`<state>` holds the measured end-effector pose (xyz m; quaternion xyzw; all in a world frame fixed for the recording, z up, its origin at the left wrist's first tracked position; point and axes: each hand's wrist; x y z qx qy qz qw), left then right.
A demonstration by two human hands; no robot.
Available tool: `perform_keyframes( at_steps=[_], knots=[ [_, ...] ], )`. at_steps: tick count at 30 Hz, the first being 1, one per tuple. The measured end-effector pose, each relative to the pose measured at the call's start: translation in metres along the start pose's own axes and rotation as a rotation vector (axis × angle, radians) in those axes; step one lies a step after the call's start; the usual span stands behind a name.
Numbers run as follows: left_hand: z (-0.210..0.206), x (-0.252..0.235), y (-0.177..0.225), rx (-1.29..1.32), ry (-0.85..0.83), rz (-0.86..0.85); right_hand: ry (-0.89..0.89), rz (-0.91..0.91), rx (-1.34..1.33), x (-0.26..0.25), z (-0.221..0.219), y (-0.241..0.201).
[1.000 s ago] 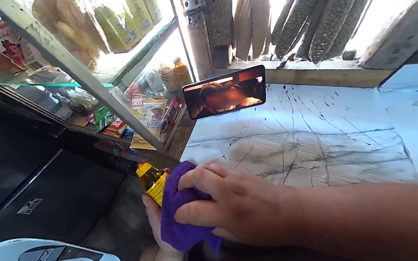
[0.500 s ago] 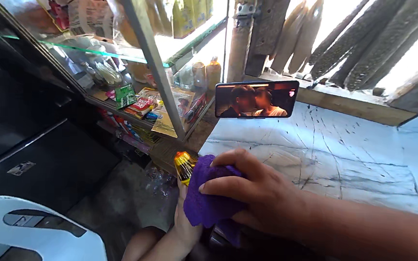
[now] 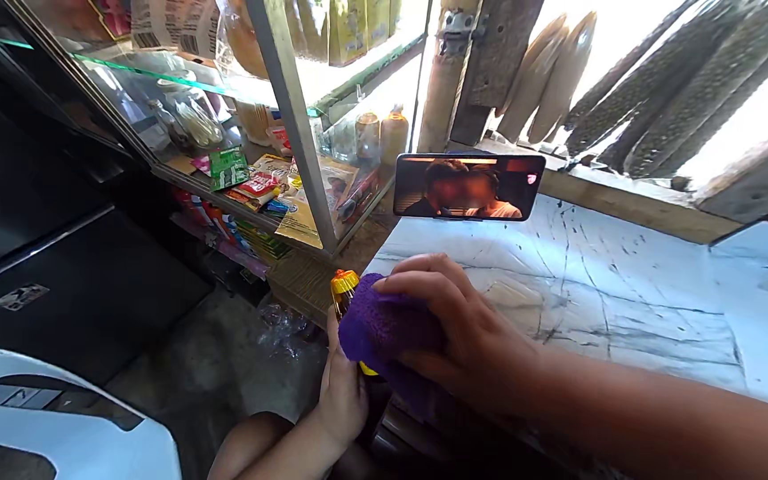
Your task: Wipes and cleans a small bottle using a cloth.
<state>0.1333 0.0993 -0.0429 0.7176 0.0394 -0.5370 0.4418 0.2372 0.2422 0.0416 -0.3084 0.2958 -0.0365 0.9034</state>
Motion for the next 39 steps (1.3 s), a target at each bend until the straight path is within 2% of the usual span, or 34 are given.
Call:
perform_keyframes(
  at_steps=[3, 6, 10, 16, 18, 21, 25, 31, 39],
  knots=[
    [-0.003, -0.002, 0.002, 0.107, 0.102, 0.101, -0.01, -0.012, -0.018, 0.002, -0.002, -0.001],
    [-0.007, -0.007, 0.005, 0.347, 0.257, 0.221, -0.071, -0.006, -0.016, 0.003, -0.001, -0.002],
    [-0.011, -0.012, 0.007, 0.519, 0.415, 0.303, -0.106, 0.012, 0.018, -0.002, 0.0, -0.001],
    [-0.004, -0.006, 0.003, 0.525, 0.519, 0.517, -0.122, 0.04, 0.074, 0.001, -0.007, -0.006],
    [-0.004, 0.004, -0.002, 0.558, 0.5, 0.482, -0.143, 0.048, 0.057, 0.004, -0.01, -0.008],
    [-0.013, 0.008, 0.009, 0.459, 0.453, 0.342, -0.118, 0.078, 0.021, 0.006, -0.009, -0.011],
    [-0.016, 0.002, 0.01, 0.55, 0.37, 0.216, -0.096, 0.094, -0.029, 0.002, -0.006, -0.01],
    [-0.019, -0.007, 0.003, 0.586, 0.237, 0.256, -0.013, -0.033, -0.126, -0.005, -0.003, -0.002],
    [-0.004, -0.019, 0.0, 0.5, 0.395, 0.248, -0.091, 0.032, -0.082, -0.001, -0.006, -0.006]
  ],
)
Point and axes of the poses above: each hand's wrist, its own x-axis away from the middle knuckle, its own z-axis out of the back of the hand, y = z × x, and after that the axes turned 14 degrees about -z, right-handed
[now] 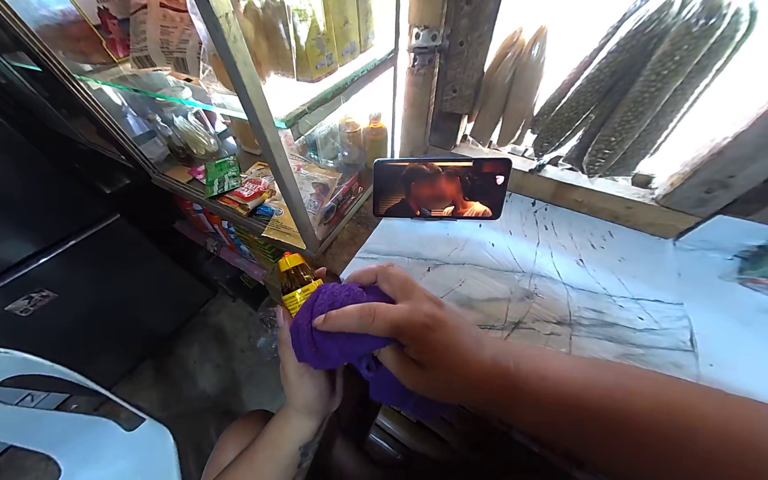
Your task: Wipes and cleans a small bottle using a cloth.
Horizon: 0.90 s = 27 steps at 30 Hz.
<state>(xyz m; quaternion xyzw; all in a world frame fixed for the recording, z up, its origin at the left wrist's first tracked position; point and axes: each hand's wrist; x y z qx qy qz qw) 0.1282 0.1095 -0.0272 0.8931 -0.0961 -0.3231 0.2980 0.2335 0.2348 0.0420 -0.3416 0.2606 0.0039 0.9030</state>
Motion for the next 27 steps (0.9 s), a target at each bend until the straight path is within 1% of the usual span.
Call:
perform_keyframes(
  at_steps=[10, 14, 17, 20, 22, 27],
  knots=[
    [-0.004, 0.002, -0.001, -0.037, 0.015, -0.019, -0.026, -0.01, 0.017, 0.0, 0.001, 0.001],
    [-0.002, 0.009, -0.006, -0.071, -0.014, -0.067, -0.016, 0.011, -0.005, 0.0, 0.002, 0.003],
    [-0.004, 0.017, -0.008, -0.138, -0.088, -0.113, 0.031, 0.015, -0.024, -0.001, 0.002, 0.004],
    [-0.003, 0.023, -0.011, -0.163, -0.168, -0.081, 0.079, -0.016, -0.021, -0.001, 0.004, 0.004],
    [-0.003, 0.024, -0.012, -0.149, -0.17, -0.061, 0.082, -0.035, -0.018, -0.002, 0.004, 0.005],
    [-0.004, 0.023, -0.012, -0.143, -0.166, -0.071, 0.064, -0.043, -0.023, -0.002, 0.004, 0.005]
  ],
)
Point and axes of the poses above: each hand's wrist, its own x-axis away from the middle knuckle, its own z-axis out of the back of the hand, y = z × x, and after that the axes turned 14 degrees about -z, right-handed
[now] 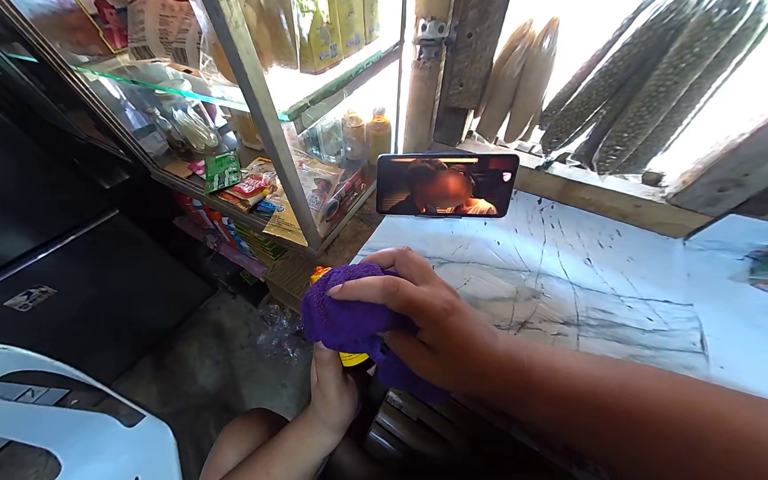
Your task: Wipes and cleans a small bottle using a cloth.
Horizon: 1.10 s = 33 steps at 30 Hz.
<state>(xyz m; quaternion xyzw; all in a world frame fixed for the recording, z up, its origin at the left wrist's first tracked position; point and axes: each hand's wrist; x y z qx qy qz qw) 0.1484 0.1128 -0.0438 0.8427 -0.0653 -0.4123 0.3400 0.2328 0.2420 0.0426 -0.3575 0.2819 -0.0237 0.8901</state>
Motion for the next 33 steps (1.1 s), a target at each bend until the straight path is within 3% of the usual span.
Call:
perform_keyframes(
  at_steps=[17, 25, 33],
  knots=[
    [0.002, -0.004, 0.003, -0.036, 0.026, 0.0, -0.029, -0.015, 0.002, 0.001, -0.001, -0.001],
    [0.01, -0.014, 0.006, -0.014, 0.193, -0.002, -0.079, 0.087, 0.072, 0.005, -0.005, -0.004],
    [0.005, 0.0, -0.001, -0.114, 0.006, -0.049, -0.004, 0.008, 0.005, 0.002, -0.003, -0.001]
  ],
)
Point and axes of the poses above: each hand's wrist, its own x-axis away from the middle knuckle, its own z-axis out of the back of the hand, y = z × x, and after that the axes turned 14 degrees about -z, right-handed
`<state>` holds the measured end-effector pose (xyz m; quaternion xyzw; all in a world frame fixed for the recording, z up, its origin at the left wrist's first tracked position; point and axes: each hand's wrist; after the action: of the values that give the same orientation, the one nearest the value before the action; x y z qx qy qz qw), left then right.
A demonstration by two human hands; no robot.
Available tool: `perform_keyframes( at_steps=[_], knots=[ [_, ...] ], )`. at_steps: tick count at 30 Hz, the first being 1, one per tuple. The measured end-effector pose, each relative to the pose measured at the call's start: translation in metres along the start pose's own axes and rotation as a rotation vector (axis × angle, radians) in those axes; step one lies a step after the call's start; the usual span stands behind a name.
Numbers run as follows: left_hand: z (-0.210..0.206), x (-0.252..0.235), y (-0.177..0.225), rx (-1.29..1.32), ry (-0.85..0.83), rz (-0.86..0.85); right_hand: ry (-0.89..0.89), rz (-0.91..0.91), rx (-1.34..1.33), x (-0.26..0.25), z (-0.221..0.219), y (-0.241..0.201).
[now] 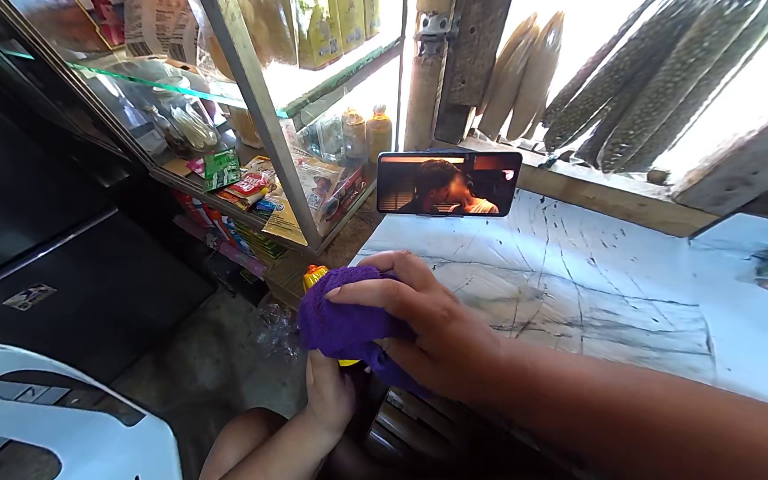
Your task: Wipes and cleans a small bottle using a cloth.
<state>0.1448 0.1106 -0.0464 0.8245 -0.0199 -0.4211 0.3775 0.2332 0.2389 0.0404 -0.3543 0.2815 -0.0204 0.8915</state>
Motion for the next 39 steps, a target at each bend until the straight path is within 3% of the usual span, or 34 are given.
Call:
perform_keyframes(
  at_steps=[20, 26, 33, 36, 39],
  knots=[
    [0.0, 0.0, 0.0, 0.017, 0.018, 0.01, -0.03, -0.016, -0.007, 0.0, 0.001, 0.0],
    [0.008, -0.009, 0.003, 0.049, 0.129, 0.025, -0.075, 0.071, 0.047, 0.002, -0.001, -0.002],
    [0.009, -0.027, 0.012, 0.118, 0.119, 0.027, -0.107, 0.122, 0.143, 0.007, -0.003, -0.004],
    [0.007, -0.018, 0.01, -0.012, 0.142, 0.013, -0.08, 0.093, 0.092, 0.005, -0.003, -0.004],
    [0.014, -0.005, 0.001, -0.154, 0.044, -0.106, -0.045, 0.084, 0.032, 0.003, -0.001, -0.003]
  ],
)
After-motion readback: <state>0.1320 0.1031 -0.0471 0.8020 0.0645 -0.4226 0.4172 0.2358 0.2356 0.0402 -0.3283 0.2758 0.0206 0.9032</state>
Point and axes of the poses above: each hand's wrist, its own x-axis away from the middle knuckle, its own z-axis out of the back of the hand, y = z × x, and after that the axes turned 14 degrees about -z, right-handed
